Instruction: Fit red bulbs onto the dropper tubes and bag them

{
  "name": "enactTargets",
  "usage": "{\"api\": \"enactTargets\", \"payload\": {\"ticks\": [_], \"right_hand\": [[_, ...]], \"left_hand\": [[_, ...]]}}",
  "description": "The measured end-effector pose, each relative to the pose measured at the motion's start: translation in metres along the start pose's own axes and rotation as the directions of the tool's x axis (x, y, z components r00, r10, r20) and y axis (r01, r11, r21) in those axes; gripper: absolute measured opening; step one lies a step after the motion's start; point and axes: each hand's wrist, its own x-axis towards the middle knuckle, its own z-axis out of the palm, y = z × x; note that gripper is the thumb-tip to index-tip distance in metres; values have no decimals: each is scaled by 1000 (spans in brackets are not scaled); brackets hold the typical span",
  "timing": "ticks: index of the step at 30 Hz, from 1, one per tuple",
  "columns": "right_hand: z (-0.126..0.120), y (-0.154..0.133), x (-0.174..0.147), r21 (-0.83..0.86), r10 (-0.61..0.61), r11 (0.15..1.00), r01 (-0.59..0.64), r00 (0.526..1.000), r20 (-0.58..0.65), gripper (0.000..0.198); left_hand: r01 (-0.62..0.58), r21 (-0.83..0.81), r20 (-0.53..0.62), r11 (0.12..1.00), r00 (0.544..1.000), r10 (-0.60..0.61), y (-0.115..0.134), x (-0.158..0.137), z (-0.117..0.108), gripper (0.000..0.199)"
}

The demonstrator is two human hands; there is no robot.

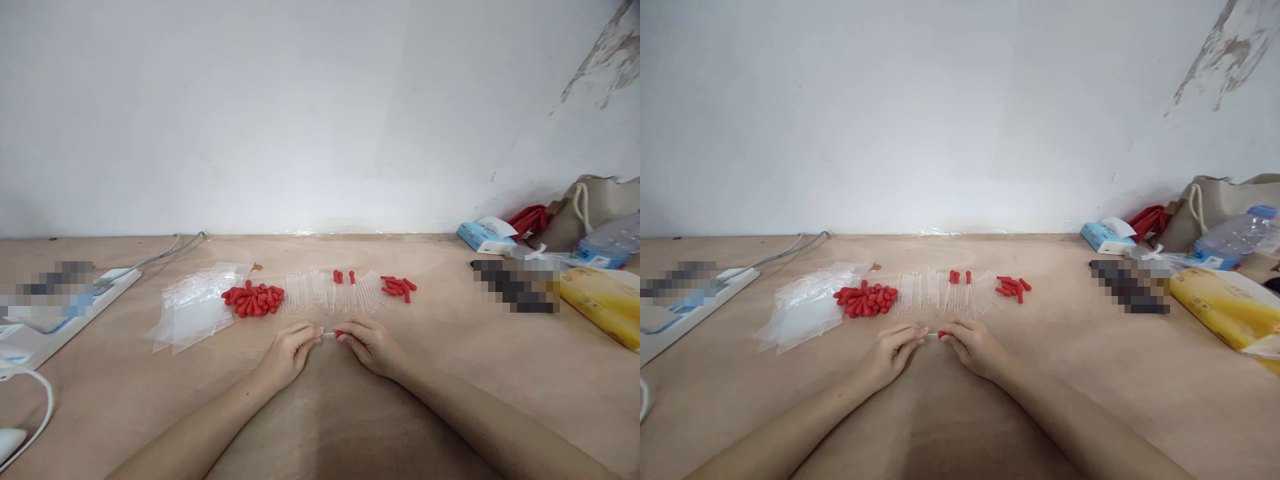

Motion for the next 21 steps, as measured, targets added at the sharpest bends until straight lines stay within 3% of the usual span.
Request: {"api": "enactTargets", "payload": {"ticks": [10,16,21], "right_hand": [[0,1,-2,-79,-103,991,106,994,42,17],[-5,0,5,-288,-114,947,145,986,122,17],[-9,-1,6,-258,24,966,-17,999,25,14]], "left_hand": [[-57,86,35,995,998,54,-5,-3,3,23],[-28,174,30,984,999,23,-7,-5,6,21],[44,156,-22,987,999,-41,-9,-2,5,19]]}}
